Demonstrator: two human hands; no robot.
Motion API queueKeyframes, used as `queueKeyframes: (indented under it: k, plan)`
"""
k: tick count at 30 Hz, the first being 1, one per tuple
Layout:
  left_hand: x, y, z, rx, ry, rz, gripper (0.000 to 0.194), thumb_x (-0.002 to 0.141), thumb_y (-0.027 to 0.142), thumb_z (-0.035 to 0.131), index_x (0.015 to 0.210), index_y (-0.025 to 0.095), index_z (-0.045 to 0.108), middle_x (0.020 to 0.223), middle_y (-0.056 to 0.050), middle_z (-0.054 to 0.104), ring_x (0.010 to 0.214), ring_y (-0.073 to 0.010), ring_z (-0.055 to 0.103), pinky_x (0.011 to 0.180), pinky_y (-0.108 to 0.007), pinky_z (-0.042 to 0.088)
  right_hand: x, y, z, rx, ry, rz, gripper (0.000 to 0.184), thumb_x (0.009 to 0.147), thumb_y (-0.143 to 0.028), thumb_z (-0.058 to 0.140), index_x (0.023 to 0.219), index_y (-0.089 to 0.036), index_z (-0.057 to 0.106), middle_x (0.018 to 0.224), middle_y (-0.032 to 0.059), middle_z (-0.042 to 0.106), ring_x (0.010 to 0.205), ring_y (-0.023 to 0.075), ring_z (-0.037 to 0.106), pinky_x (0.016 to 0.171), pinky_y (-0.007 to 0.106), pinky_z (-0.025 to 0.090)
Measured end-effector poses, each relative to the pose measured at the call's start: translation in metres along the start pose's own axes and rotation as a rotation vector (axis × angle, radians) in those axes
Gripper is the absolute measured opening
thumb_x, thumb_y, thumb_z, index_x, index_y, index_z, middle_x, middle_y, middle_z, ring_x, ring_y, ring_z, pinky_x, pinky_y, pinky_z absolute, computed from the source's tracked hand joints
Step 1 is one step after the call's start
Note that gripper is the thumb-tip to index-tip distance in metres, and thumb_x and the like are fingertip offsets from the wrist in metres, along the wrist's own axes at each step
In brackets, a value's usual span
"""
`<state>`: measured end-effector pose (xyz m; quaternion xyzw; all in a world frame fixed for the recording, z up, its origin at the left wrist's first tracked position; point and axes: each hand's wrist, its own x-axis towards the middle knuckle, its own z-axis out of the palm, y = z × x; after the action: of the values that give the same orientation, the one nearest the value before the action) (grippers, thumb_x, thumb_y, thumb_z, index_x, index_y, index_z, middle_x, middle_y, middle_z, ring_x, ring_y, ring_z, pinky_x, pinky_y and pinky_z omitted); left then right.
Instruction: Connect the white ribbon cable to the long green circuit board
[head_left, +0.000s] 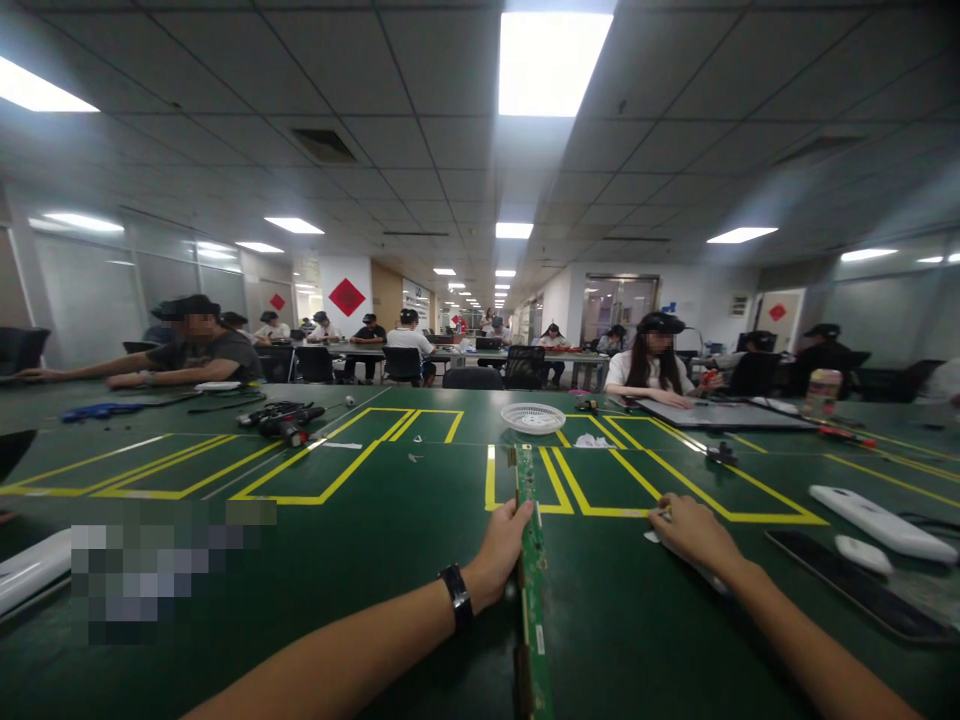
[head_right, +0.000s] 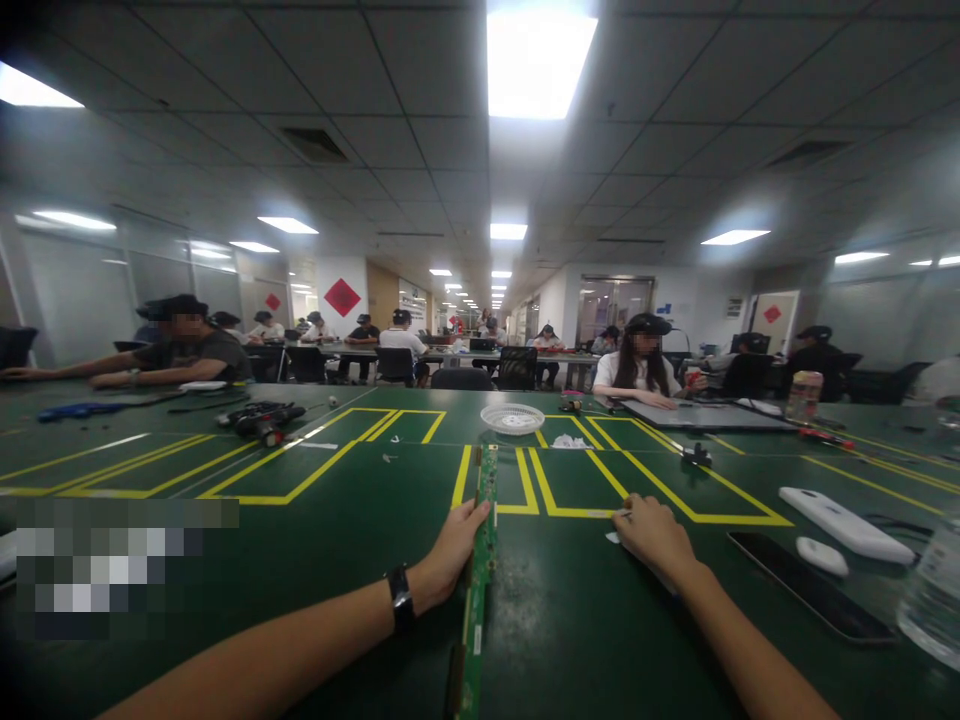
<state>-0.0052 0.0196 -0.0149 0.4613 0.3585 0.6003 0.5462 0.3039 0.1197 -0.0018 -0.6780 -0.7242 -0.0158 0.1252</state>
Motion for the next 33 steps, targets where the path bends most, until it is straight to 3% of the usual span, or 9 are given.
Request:
queueKeyframes:
  k: [5,11,16,18,22,27,33]
  plan:
    - [-0.004,0.004,0.0,0.013,-0.054,0.0,0.041,0.078,0.053,0.059,0.089,0.013,0.059,0.075,-0.004,0.063,0.068,-0.0158,0.06,0.069,-0.029,0.048,-0.006,-0.002,0.002,-0.104,0.064,0.12,0.054,0.086,-0.049,0.035,0.11,-0.009,0.06,0.118,0.0215,0.053,0.112,0.0376,0.048,0.084,0.05,0.041]
    - [-0.003,0.003,0.001,0.039,-0.064,0.007,0.041,0.077,0.053,0.059,0.088,0.014,0.06,0.075,-0.004,0.063,0.07,-0.0162,0.061,0.072,-0.03,0.048,-0.005,-0.004,-0.001,0.021,0.02,0.077,0.038,0.084,-0.041,0.042,0.102,-0.014,0.061,0.113,0.0174,0.057,0.107,0.0336,0.052,0.08,0.045,0.042]
    - [-0.004,0.003,0.001,0.043,-0.079,-0.001,0.04,0.078,0.053,0.058,0.09,0.014,0.061,0.076,-0.004,0.064,0.07,-0.0163,0.061,0.072,-0.03,0.048,-0.015,-0.039,-0.013,0.301,-0.042,-0.102,0.024,0.08,-0.029,0.05,0.097,-0.015,0.059,0.096,0.0099,0.064,0.088,0.0207,0.06,0.073,0.028,0.043]
    - [-0.005,0.004,0.002,0.041,-0.097,-0.005,0.04,0.079,0.052,0.058,0.091,0.014,0.061,0.077,-0.005,0.064,0.07,-0.0167,0.061,0.072,-0.031,0.048,-0.025,-0.062,-0.016,0.426,-0.089,-0.214,0.027,0.077,-0.033,0.055,0.098,-0.017,0.059,0.093,0.0062,0.065,0.081,0.0183,0.059,0.069,0.026,0.042]
    - [-0.006,0.007,0.005,0.036,-0.118,-0.01,0.041,0.077,0.052,0.06,0.092,0.014,0.062,0.08,-0.006,0.065,0.073,-0.0174,0.062,0.072,-0.03,0.048,-0.046,-0.105,-0.012,0.714,-0.259,-0.302,0.033,0.074,-0.038,0.062,0.098,-0.015,0.061,0.072,0.0,0.061,0.059,0.0119,0.052,0.054,0.022,0.037]
    - [-0.004,0.005,0.005,0.124,-0.098,-0.02,0.042,0.077,0.051,0.061,0.092,0.012,0.063,0.08,-0.005,0.065,0.073,-0.017,0.06,0.067,-0.026,0.045,-0.059,-0.13,-0.001,1.039,-0.354,-0.285,0.036,0.071,-0.042,0.068,0.092,-0.014,0.06,0.067,-0.0011,0.06,0.054,0.0089,0.05,0.05,0.02,0.035]
    - [-0.005,0.004,0.006,0.16,-0.165,-0.036,0.039,0.08,0.047,0.059,0.098,0.012,0.064,0.082,-0.005,0.066,0.078,-0.0176,0.06,0.07,-0.026,0.044,-0.061,-0.132,-0.004,1.213,-0.396,-0.204,0.036,0.07,-0.042,0.07,0.091,-0.015,0.058,0.065,-0.0023,0.062,0.05,0.0078,0.05,0.048,0.019,0.036]
